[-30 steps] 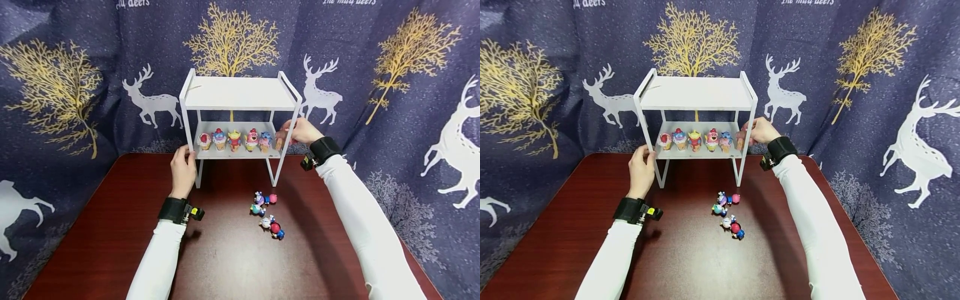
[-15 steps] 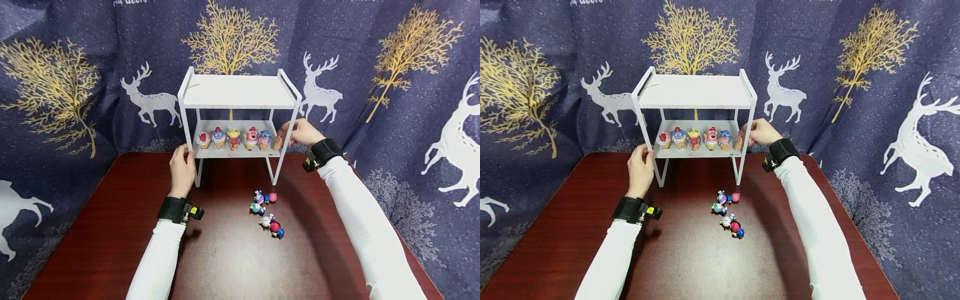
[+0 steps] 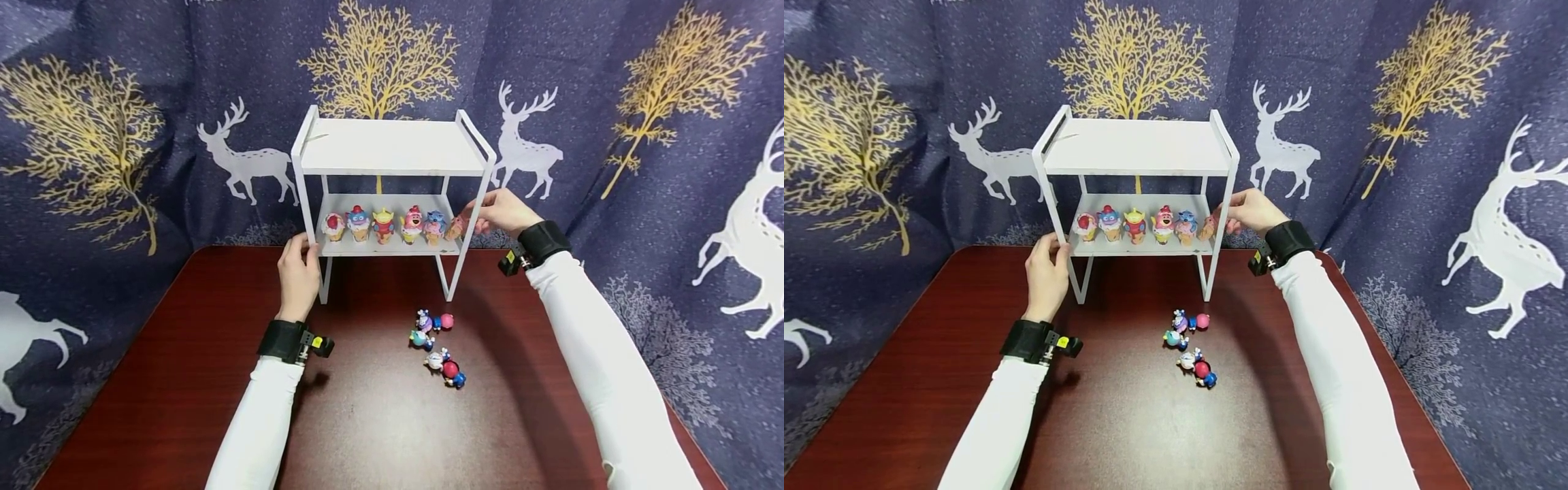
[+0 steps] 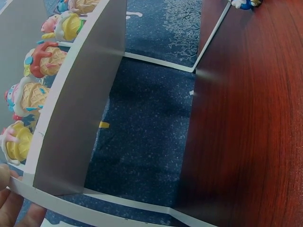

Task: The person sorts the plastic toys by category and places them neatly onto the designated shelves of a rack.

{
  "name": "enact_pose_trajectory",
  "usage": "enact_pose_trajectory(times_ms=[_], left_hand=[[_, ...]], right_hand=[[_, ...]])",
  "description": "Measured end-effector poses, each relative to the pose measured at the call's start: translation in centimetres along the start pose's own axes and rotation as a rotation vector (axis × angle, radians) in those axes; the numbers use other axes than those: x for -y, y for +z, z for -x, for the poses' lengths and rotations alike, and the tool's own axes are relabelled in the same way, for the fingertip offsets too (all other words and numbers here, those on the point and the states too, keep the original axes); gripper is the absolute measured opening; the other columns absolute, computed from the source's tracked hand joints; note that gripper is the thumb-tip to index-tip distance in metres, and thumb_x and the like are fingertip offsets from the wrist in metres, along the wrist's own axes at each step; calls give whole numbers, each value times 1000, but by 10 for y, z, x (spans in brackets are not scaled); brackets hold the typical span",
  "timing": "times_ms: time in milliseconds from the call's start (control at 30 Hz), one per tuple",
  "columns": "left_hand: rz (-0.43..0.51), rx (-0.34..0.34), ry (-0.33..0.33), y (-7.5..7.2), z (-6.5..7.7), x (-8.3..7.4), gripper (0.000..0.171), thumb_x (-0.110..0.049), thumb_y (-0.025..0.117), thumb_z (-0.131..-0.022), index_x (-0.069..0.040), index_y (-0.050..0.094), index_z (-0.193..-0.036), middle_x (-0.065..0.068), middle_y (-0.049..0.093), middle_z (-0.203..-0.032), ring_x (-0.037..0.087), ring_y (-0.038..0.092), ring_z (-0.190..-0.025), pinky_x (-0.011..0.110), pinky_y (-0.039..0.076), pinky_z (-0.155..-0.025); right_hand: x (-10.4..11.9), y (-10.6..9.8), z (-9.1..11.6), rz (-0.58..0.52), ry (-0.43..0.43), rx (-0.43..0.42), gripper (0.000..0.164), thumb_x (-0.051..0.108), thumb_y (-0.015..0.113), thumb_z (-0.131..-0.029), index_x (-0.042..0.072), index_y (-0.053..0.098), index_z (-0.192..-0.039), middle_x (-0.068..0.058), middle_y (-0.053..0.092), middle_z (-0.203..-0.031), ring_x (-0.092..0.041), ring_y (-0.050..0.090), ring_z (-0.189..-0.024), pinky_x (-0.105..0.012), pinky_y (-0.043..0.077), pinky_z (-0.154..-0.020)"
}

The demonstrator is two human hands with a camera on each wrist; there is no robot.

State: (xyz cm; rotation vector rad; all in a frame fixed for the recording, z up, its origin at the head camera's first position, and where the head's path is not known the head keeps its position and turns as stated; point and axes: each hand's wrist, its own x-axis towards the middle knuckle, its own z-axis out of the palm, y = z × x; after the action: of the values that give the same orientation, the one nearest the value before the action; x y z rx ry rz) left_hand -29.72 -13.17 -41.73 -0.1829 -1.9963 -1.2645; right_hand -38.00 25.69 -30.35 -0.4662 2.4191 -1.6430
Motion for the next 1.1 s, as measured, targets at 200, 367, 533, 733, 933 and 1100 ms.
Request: enact_pose_trajectory(times_ms=[200,367,533,733,933,1100], left_hand=[[3,24,-11,2,1,0,21,-4,58,-97,6,61,-115,20,60,-101,30,60,-85,39,48,-72],[-6,25,-11,3,2,1,20,-5,58,-98,6,61,-115,20,60,-100,31,60,-85,38,48,-72],[-4,16,0,2,1,0,19,-4,58,-98,6,61,-114,21,60,-100,32,60,-85,39,48,-72],[-11,2,2,0,-1,0,19,-3,58,-97,6,61,-113,21,60,-99,32,61,-85,39,48,-72],[-16,3,4,-1,-1,-1,20,-3,58,-97,7,61,-114,21,60,-99,32,60,-84,39,48,-72],[-15,2,4,-1,-1,0,19,-3,58,-97,7,61,-113,21,60,-99,31,60,-83,39,48,-71]], right_hand=[[8,-6,0,70,17,28,26,-6,60,-90,-20,60,-112,-10,67,-68,-14,61,-53,-25,50,-49],[27,1,10,153,-66,38,21,-11,60,-85,-21,64,-103,-18,65,-63,-15,58,-49,-23,48,-47],[45,10,14,354,-192,60,17,-4,69,-85,-15,69,-97,-22,62,-63,-8,50,-45,-21,41,-46],[50,13,9,384,-187,92,20,1,73,-85,-13,70,-99,-17,69,-77,-10,52,-51,-24,42,-50],[47,14,7,452,-217,113,22,5,67,-90,-11,70,-106,-20,69,-86,-12,52,-58,-24,41,-54],[43,14,5,360,-188,93,26,11,60,-97,-13,69,-97,-10,55,-61,-16,45,-52,-26,38,-51]])
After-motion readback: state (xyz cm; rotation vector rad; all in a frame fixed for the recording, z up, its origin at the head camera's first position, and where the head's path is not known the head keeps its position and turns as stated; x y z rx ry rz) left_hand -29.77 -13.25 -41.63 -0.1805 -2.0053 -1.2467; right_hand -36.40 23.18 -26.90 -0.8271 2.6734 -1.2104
